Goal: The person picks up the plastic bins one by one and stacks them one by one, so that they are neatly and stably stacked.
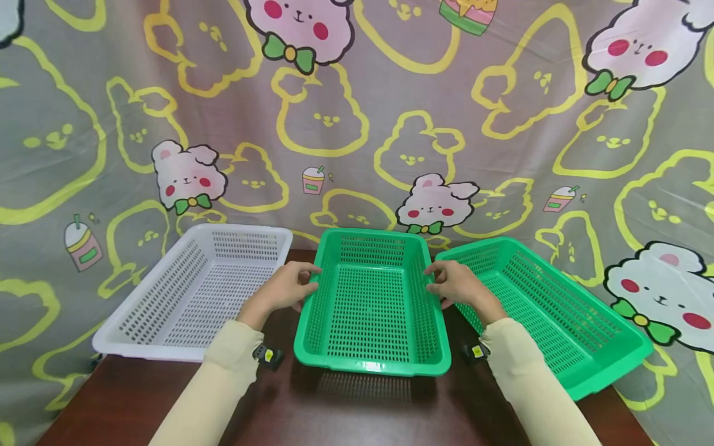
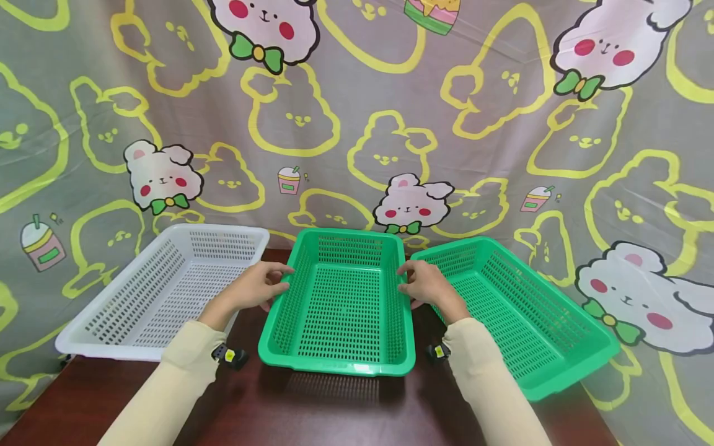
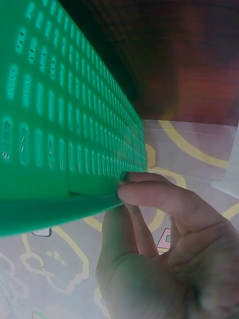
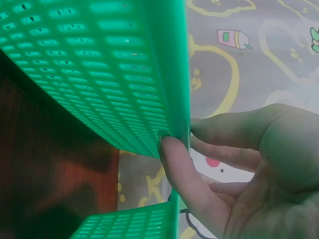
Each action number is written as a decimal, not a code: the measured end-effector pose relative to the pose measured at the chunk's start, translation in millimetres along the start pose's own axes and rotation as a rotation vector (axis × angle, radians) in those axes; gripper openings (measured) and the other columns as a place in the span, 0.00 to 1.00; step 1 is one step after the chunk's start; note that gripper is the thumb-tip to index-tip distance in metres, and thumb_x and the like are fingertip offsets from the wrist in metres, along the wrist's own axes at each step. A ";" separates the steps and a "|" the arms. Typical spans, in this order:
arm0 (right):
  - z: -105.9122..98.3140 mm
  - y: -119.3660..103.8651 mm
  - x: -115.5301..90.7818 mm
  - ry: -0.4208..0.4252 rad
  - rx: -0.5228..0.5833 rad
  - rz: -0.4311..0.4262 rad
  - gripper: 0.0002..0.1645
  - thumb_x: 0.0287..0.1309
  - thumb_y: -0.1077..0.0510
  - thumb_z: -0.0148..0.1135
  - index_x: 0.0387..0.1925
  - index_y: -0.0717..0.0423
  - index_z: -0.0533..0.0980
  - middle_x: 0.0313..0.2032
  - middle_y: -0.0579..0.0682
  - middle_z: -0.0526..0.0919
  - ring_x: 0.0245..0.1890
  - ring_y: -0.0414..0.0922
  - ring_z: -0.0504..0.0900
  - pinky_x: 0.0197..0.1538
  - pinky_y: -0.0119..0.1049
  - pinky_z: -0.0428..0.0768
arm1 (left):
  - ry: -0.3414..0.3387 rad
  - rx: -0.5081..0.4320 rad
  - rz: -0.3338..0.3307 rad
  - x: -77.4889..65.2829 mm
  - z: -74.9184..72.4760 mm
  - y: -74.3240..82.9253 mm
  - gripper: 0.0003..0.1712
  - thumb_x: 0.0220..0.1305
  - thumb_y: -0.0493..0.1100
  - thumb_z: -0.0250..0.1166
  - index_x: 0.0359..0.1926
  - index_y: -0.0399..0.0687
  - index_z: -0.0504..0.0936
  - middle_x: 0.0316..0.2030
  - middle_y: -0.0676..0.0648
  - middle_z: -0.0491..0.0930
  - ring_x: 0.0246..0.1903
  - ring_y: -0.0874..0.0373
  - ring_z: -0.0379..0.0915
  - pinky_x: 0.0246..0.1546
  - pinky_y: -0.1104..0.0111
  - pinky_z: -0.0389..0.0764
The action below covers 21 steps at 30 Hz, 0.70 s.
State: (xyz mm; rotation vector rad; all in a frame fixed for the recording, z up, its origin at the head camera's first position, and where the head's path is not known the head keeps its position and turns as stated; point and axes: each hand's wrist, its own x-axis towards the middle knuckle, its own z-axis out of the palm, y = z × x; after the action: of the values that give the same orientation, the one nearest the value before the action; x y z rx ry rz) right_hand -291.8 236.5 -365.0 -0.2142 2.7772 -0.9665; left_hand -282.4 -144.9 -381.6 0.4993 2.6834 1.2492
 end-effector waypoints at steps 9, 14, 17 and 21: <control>-3.1 -3.5 -7.2 -0.011 0.001 0.017 0.24 0.69 0.62 0.64 0.64 0.61 0.75 0.44 0.61 0.80 0.30 0.45 0.86 0.31 0.38 0.89 | -0.013 -0.008 -0.006 -6.4 -0.2 0.0 0.26 0.74 0.38 0.62 0.70 0.41 0.74 0.62 0.28 0.75 0.18 0.56 0.79 0.22 0.63 0.87; -2.0 -5.1 -11.6 -0.025 -0.003 0.008 0.23 0.69 0.61 0.65 0.63 0.60 0.76 0.43 0.60 0.79 0.30 0.45 0.86 0.31 0.38 0.89 | -0.021 -0.020 -0.006 -11.4 -0.5 0.4 0.26 0.73 0.38 0.62 0.69 0.39 0.74 0.59 0.28 0.76 0.19 0.56 0.79 0.22 0.62 0.87; -1.4 -6.8 -14.3 -0.026 -0.004 0.002 0.23 0.69 0.62 0.65 0.63 0.60 0.76 0.41 0.59 0.79 0.30 0.45 0.86 0.31 0.38 0.89 | -0.024 -0.022 -0.013 -13.9 0.1 0.2 0.26 0.73 0.38 0.63 0.69 0.40 0.75 0.57 0.30 0.77 0.19 0.56 0.78 0.22 0.63 0.87; -0.8 -7.8 -17.0 -0.027 -0.011 -0.006 0.23 0.68 0.62 0.65 0.62 0.61 0.77 0.38 0.58 0.79 0.29 0.44 0.86 0.30 0.38 0.89 | -0.028 -0.020 -0.017 -17.5 0.3 0.8 0.25 0.74 0.38 0.62 0.69 0.41 0.75 0.58 0.30 0.77 0.17 0.56 0.78 0.22 0.63 0.87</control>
State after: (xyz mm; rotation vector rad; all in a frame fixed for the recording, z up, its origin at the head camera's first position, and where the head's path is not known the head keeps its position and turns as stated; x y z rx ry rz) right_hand -275.0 234.3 -357.2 -0.2360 2.7595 -0.9434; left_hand -265.8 -150.3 -381.4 0.4867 2.6438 1.2545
